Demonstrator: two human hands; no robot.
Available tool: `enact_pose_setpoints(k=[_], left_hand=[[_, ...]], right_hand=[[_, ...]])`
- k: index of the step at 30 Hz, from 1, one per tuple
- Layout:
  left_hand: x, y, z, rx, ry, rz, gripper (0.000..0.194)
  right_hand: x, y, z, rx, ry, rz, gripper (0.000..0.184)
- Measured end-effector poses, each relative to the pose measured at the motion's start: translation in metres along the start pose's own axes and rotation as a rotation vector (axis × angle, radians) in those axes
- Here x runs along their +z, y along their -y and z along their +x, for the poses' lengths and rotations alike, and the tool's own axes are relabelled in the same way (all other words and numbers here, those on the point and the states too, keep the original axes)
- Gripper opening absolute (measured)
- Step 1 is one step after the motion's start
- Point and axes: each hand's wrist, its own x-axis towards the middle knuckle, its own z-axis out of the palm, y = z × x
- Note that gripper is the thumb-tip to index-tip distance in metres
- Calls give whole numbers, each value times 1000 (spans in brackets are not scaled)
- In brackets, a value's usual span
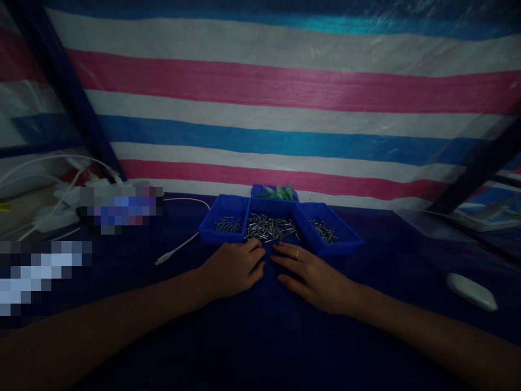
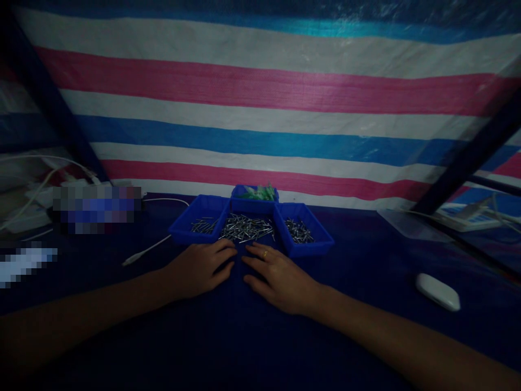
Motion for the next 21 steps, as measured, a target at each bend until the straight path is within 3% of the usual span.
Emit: enact_pose_setpoints(k=[11,21], left_hand=[[1,-2,2,34,20,112,36],[2,-4,2,-1,43,114,32]], right_hand=[[1,0,2,-13,35,-34,41],[1,-2,2,-7,40,-47,41]])
